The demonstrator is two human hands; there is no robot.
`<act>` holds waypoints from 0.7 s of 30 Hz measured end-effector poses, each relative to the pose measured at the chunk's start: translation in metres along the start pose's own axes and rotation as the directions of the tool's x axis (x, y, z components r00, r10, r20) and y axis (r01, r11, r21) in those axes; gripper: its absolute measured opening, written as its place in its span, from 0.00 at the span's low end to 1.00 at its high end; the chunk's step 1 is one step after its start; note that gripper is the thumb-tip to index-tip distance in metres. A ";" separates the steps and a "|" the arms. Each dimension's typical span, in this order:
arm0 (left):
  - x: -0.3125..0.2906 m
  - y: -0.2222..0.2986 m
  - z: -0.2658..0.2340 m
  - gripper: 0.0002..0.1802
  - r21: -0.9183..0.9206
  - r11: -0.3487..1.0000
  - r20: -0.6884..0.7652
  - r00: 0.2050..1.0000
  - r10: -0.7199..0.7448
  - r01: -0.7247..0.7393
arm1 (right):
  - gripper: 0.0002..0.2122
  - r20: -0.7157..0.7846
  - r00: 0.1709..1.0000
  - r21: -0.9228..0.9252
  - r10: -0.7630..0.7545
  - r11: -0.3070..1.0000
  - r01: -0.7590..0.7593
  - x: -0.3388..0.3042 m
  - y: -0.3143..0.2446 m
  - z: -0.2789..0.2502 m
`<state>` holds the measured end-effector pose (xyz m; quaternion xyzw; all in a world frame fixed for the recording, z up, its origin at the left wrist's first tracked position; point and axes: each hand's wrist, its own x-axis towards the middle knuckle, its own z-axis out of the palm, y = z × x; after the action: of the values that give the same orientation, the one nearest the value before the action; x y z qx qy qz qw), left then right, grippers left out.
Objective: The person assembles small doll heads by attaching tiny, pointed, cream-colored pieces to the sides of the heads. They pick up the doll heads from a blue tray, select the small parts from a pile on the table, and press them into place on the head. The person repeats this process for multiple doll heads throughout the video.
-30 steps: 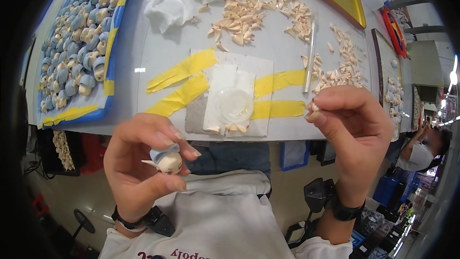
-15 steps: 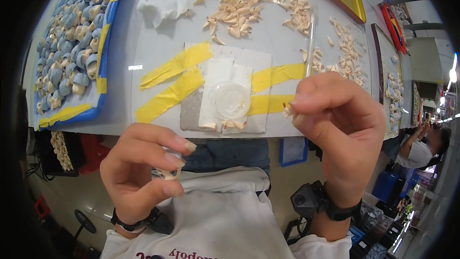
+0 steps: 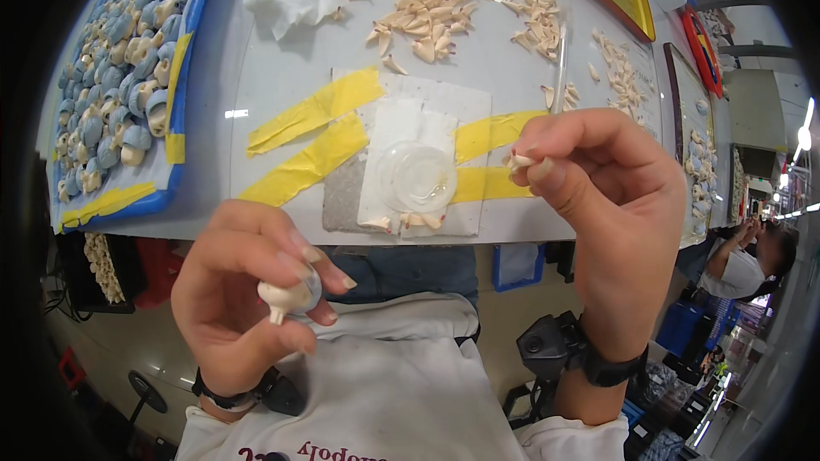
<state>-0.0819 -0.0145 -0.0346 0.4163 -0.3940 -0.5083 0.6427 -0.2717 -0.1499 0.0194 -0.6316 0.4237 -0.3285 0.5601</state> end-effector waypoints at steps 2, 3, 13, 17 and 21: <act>0.000 0.000 -0.002 0.22 0.032 0.999 0.016 1.000 0.000 -0.001 | 0.05 -0.032 0.994 -0.158 -0.105 0.982 0.099 -0.002 -0.002 0.007; -0.001 0.000 -0.003 0.23 0.046 0.999 0.020 1.000 0.011 -0.012 | 0.06 -0.039 0.987 -0.235 -0.159 0.961 0.145 -0.003 -0.002 0.011; 0.001 0.005 0.004 0.26 -0.055 0.994 -0.061 0.994 -0.096 0.092 | 0.07 0.168 0.868 -0.661 -0.468 0.599 0.451 -0.008 -0.001 0.033; 0.002 0.006 0.008 0.25 -0.106 0.987 -0.073 0.989 -0.131 0.123 | 0.07 0.194 0.850 -0.692 -0.490 0.546 0.472 -0.009 -0.001 0.035; 0.003 -0.002 0.010 0.25 -0.105 0.993 -0.048 0.997 -0.053 0.048 | 0.06 0.159 0.843 -0.558 -0.514 0.658 0.506 -0.012 0.000 0.030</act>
<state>-0.0910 -0.0192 -0.0324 0.4050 -0.3402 -0.5335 0.6600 -0.2502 -0.1262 0.0155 -0.8621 0.3126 -0.3308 0.2228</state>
